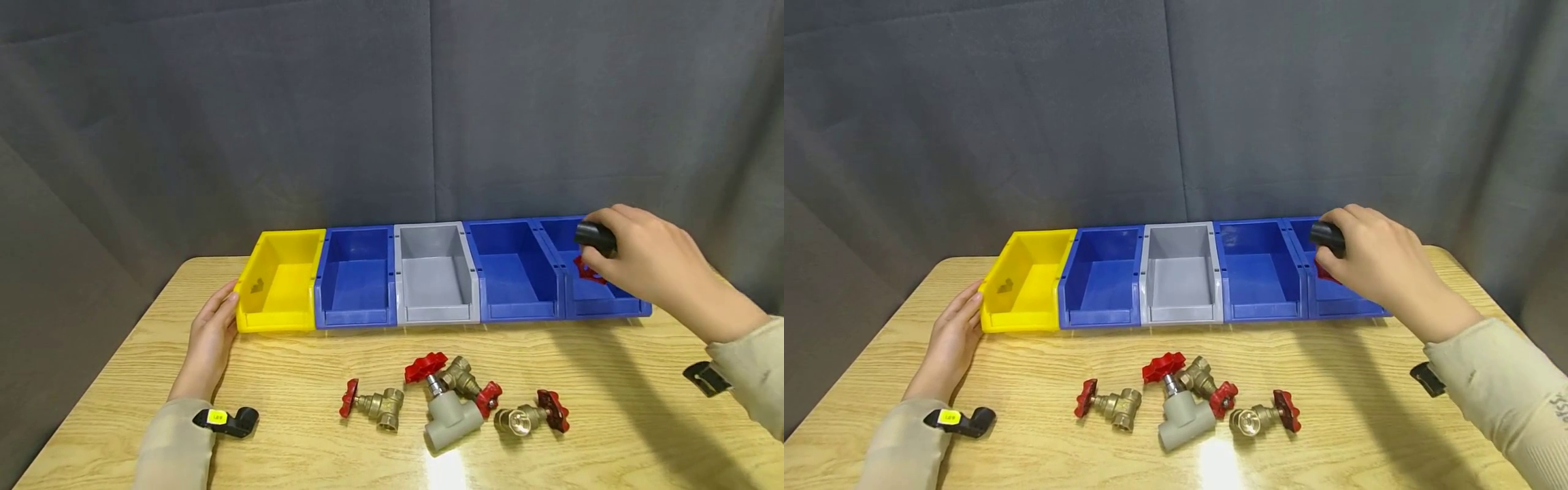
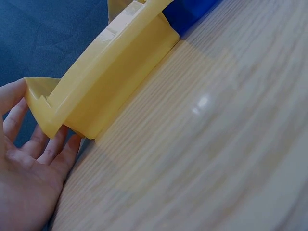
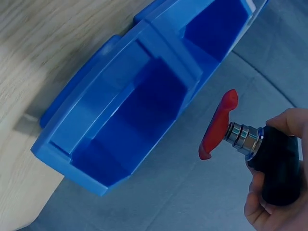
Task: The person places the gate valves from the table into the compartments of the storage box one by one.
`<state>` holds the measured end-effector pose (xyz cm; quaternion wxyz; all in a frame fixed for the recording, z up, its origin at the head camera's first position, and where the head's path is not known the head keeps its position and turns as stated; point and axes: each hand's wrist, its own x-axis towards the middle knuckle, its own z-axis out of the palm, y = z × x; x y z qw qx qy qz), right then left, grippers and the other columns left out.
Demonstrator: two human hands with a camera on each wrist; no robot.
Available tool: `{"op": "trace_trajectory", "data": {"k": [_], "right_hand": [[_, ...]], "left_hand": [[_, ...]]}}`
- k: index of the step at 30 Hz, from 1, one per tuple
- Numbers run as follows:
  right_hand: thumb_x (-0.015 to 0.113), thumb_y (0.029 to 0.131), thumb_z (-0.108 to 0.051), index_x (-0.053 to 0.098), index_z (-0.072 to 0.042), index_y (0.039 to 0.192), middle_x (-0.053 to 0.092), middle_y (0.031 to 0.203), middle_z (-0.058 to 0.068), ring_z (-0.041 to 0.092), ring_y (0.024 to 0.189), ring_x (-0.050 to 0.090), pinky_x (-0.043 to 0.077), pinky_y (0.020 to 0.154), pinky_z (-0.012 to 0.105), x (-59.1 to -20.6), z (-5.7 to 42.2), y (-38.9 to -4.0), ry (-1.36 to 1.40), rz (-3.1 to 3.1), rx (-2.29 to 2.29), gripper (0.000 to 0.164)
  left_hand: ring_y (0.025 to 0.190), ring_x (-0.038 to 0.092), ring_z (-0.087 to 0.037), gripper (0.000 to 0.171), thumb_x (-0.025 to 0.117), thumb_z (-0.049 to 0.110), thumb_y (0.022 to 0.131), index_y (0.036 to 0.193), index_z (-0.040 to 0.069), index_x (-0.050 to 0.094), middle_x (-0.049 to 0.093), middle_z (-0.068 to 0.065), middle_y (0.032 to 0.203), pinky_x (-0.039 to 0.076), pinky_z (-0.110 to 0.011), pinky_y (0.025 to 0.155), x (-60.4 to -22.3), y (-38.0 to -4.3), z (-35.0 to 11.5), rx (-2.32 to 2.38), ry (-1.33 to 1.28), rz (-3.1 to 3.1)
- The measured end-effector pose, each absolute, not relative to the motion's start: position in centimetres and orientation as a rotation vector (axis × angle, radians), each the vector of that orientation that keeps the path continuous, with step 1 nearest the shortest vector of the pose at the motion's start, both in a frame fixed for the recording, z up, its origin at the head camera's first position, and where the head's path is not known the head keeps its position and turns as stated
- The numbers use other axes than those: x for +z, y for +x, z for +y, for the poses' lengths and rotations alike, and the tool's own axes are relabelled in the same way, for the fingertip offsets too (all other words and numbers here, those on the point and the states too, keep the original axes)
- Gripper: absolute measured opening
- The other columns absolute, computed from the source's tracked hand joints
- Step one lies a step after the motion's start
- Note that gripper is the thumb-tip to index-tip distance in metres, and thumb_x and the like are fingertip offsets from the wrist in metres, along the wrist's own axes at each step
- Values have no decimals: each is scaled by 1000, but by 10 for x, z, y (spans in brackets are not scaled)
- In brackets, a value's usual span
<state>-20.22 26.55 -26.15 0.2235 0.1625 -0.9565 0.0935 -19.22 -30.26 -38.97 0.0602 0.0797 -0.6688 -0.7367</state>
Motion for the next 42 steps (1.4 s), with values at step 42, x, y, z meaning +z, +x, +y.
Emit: {"op": "trace_trajectory", "data": {"k": [42], "right_hand": [[71,85,-23,62,5,118,66,95,24,40,81,63,49,69,60,-294,290,-277,426,-2971,107,44]], "left_hand": [[129,43,-10,61,53,34,103,155,11,32,40,2,145,39,-16,102,-389,-195,-296,-2270,211,-1952]]}}
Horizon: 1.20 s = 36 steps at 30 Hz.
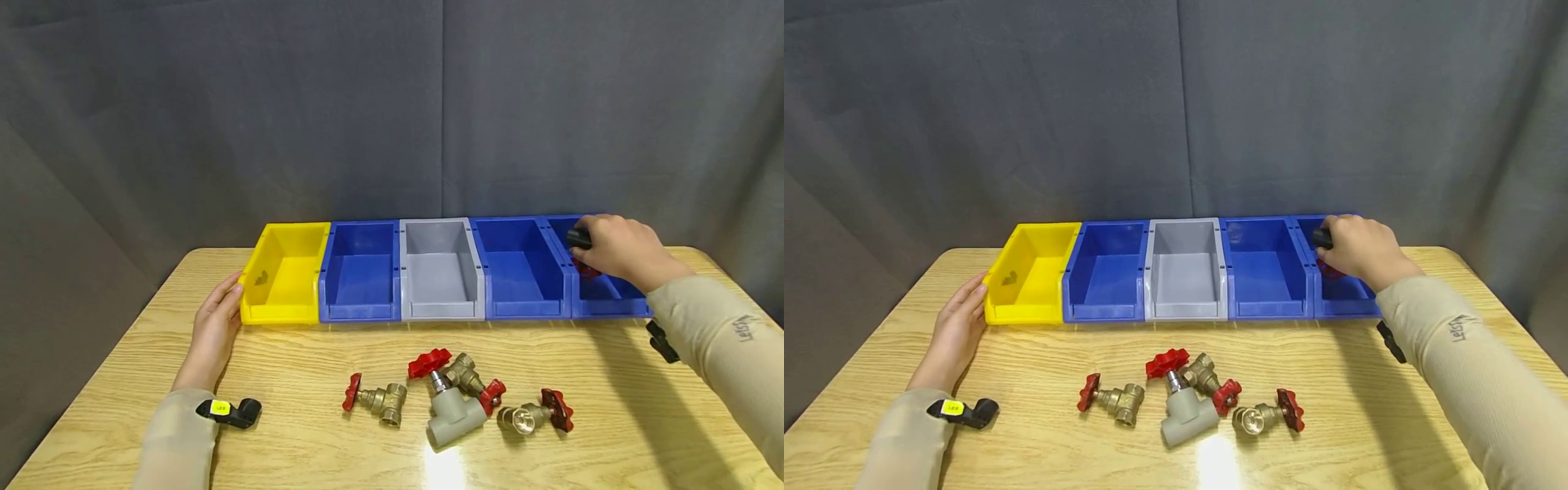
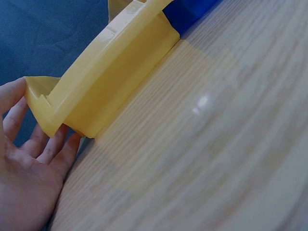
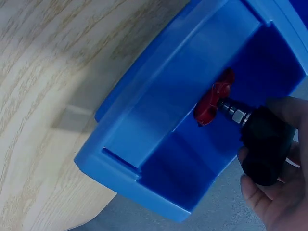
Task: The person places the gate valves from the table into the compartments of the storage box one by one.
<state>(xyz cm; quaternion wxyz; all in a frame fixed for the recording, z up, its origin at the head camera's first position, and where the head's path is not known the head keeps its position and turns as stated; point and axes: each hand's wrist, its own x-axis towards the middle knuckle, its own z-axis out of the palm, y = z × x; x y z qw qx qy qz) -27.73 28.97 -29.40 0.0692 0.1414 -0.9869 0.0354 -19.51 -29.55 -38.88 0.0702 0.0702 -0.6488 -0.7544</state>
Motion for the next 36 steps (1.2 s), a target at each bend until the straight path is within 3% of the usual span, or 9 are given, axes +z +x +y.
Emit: {"op": "trace_trajectory", "data": {"k": [8,19,36], "right_hand": [[71,87,-23,63,3,113,65,88,18,34,75,60,49,64,57,-302,290,-279,449,-3007,69,38],[71,88,-19,64,7,114,66,94,22,38,83,62,50,70,59,-309,288,-277,468,-3030,39,37],[68,88,-15,62,7,112,66,92,21,36,81,62,51,69,59,-311,289,-278,465,-3049,4,33]], "left_hand": [[134,39,-12,63,54,36,102,156,12,31,33,-4,152,35,-19,108,-389,-193,-296,-2268,186,-1960],[135,38,-13,62,54,36,102,155,12,32,33,-4,153,34,-20,109,-389,-191,-295,-2268,179,-1958],[138,36,-13,63,53,38,102,156,13,31,30,-6,156,32,-21,112,-388,-191,-295,-2253,196,-1989]]}}
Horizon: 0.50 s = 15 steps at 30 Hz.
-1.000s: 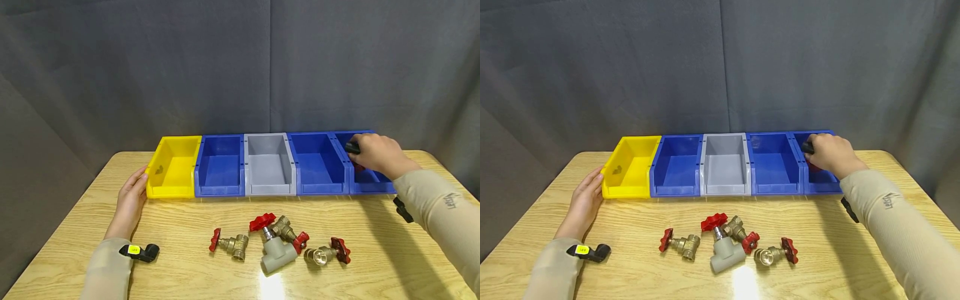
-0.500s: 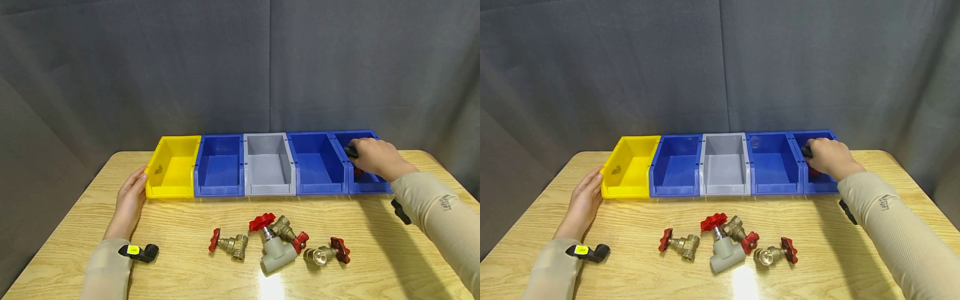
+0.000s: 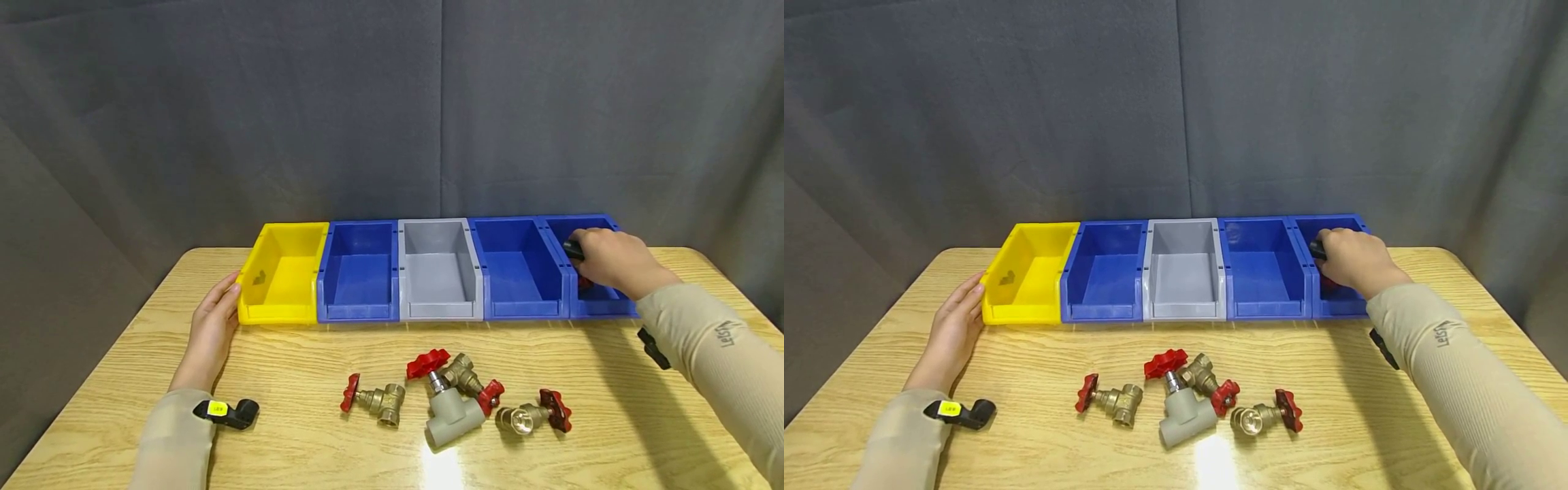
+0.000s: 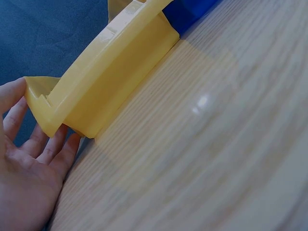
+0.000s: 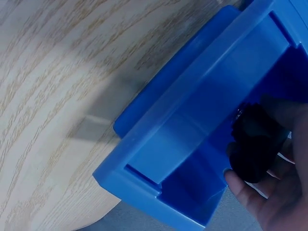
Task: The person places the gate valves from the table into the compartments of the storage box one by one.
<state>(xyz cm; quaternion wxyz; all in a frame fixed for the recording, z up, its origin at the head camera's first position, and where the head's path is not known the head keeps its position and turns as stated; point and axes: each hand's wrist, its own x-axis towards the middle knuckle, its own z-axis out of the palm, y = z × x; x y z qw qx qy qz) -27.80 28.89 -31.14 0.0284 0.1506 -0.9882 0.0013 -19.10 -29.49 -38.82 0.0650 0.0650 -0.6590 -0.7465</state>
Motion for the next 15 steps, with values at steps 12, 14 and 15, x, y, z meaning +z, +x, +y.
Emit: {"op": "trace_trajectory", "data": {"k": [12,14,15], "right_hand": [[69,87,-16,62,4,101,65,83,18,38,78,63,50,62,61,-310,288,-273,523,-3004,-78,25],[69,87,-15,61,4,98,64,81,17,39,79,63,50,63,60,-310,287,-271,552,-2970,-103,24],[69,87,-15,61,5,97,64,82,18,40,80,63,50,64,61,-311,287,-270,565,-2949,-113,24]], "left_hand": [[138,36,-13,63,53,39,102,156,13,31,30,-5,156,32,-22,112,-388,-190,-295,-2238,196,-2002],[137,36,-13,63,53,38,102,156,13,31,30,-5,155,32,-22,112,-388,-190,-296,-2242,199,-1997],[137,36,-13,63,53,38,102,156,13,31,30,-5,155,32,-22,112,-388,-190,-296,-2243,201,-1995]]}}
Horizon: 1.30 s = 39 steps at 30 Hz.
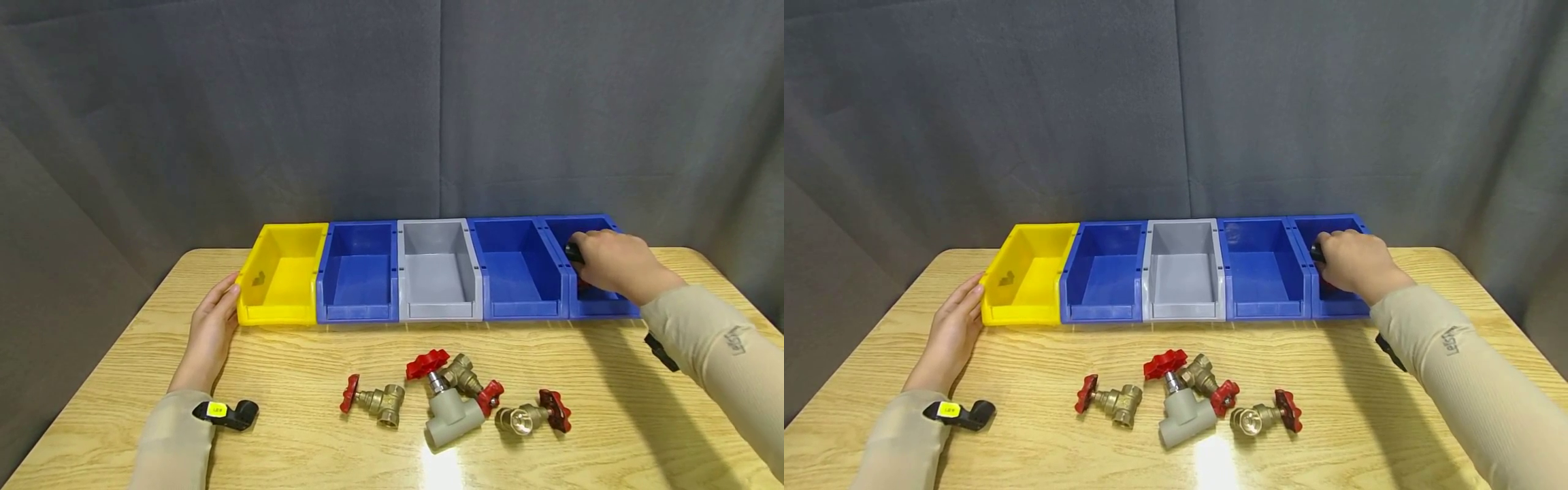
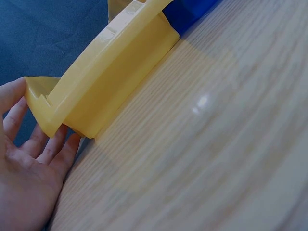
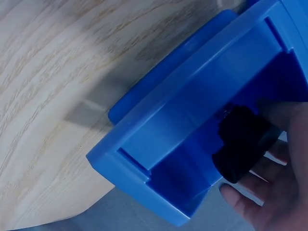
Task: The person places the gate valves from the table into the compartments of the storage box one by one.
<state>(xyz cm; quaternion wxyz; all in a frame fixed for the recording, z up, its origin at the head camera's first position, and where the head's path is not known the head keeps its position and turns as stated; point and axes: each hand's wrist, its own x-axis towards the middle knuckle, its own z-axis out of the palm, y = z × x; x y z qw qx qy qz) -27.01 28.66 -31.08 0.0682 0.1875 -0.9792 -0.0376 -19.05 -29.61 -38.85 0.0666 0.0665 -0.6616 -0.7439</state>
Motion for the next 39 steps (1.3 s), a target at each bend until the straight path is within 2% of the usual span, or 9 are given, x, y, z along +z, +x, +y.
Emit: {"op": "trace_trajectory", "data": {"k": [5,11,15,24,33,39], "right_hand": [[69,87,-11,63,9,103,65,90,22,44,88,63,52,72,60,-312,282,-263,627,-2805,-145,26],[70,86,-9,66,6,102,67,92,21,43,89,63,53,70,58,-308,278,-250,637,-2659,-119,23],[71,85,-8,67,6,100,66,88,19,41,83,63,53,68,57,-305,276,-242,654,-2604,-102,20],[74,78,-4,65,4,89,60,74,12,35,66,59,51,56,50,-307,270,-226,811,-2390,-83,16],[80,71,-6,68,6,94,65,81,15,35,67,60,51,56,49,-309,252,-210,928,-2290,-66,29],[77,76,-10,68,4,96,66,88,15,37,79,64,54,67,51,-313,243,-195,947,-2285,-39,26]], "left_hand": [[138,36,-13,64,53,39,102,156,13,31,30,-6,156,31,-21,112,-390,-191,-297,-2243,208,-1991],[132,41,-11,61,53,36,103,155,11,33,36,-2,150,36,-18,106,-391,-194,-294,-2267,208,-1949],[130,43,-10,59,53,35,103,154,11,35,40,1,145,38,-18,105,-391,-197,-291,-2273,237,-1943],[136,38,-12,61,50,36,104,156,12,30,32,-4,154,33,-22,111,-390,-198,-292,-2246,237,-1991],[136,38,-12,62,51,37,103,157,13,30,32,-3,154,33,-21,110,-388,-196,-293,-2244,256,-1992],[136,38,-12,62,50,36,104,157,12,28,30,-5,156,33,-21,111,-389,-197,-292,-2252,232,-1990]]}}
